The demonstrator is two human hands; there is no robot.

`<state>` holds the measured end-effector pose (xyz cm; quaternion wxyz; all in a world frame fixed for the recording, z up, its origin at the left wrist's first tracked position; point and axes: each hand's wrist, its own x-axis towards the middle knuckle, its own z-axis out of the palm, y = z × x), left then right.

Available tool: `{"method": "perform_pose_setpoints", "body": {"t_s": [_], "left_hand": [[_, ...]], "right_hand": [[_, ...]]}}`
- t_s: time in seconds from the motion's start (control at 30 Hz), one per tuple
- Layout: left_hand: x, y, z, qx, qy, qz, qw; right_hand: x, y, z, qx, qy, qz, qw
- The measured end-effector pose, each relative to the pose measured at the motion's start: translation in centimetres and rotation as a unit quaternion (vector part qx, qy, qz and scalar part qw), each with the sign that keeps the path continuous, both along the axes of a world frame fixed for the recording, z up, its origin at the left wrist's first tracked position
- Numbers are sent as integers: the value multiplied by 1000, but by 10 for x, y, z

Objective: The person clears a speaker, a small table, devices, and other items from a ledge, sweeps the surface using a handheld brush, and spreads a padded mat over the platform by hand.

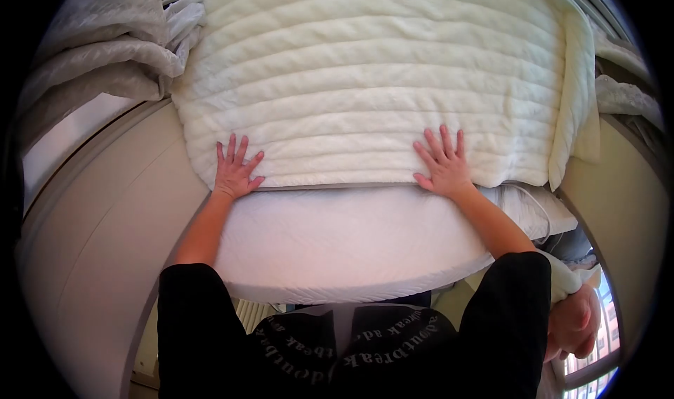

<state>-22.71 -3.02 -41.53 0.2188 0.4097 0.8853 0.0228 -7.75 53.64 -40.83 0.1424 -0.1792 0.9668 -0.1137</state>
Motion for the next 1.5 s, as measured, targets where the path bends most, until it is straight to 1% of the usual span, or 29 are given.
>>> {"method": "perform_pose_setpoints", "body": {"t_s": [0.07,0.13,0.2,0.23,0.33,0.43,0.53,0.63,0.73,0.8,0.83,0.9,0.93,1.0,1.03,1.1,1.13,1.2,1.27,1.33,1.43,1.5], "left_hand": [[-2,-4,6,-18,0,4,1000],[2,-1,31,-56,-16,20,998],[16,-8,35,-18,-6,169,985],[23,-11,34,1,-1,243,970],[18,-5,15,12,29,345,938],[0,10,6,-24,107,355,928],[-14,14,12,-21,144,334,931],[-25,20,25,-32,162,346,923],[-44,28,34,-49,169,323,930],[-51,28,25,-21,148,371,917],[-50,28,20,-7,134,393,910],[-41,24,3,10,120,403,907],[-39,25,1,18,111,407,906],[-37,31,-5,8,131,406,905],[-37,34,-4,2,142,405,903],[-38,37,-2,-18,128,405,905],[-39,36,-1,-29,123,405,906],[-44,31,-2,-16,128,383,915],[-44,22,1,-12,136,364,921],[-67,16,7,-10,154,343,927],[-86,20,-6,46,195,381,903],[-90,20,-11,50,205,382,900]], "right_hand": [[-1,1,0,5,-2,1,1000],[2,1,-1,12,-6,-1,1000],[1,1,-4,14,4,0,1000],[2,0,-4,15,7,2,1000],[2,1,-5,12,16,2,1000],[2,3,-5,0,30,11,999],[4,9,-1,-7,25,13,1000],[4,10,-2,-8,20,3,1000],[1,7,6,-8,11,2,1000],[-7,9,15,-8,-5,0,1000],[-10,11,16,-2,6,-25,1000],[-18,20,15,11,29,-76,997],[-31,25,15,37,61,-107,992],[-67,40,9,91,123,-168,974],[-76,50,-1,113,111,-216,963],[-88,78,-20,153,88,-312,934],[-90,86,-22,142,103,-309,935],[-93,96,-23,121,132,-303,936],[-92,97,-22,118,129,-305,936],[-93,100,-23,113,135,-313,933],[-92,100,-23,118,137,-309,934],[-95,101,-25,111,148,-306,934]]}}
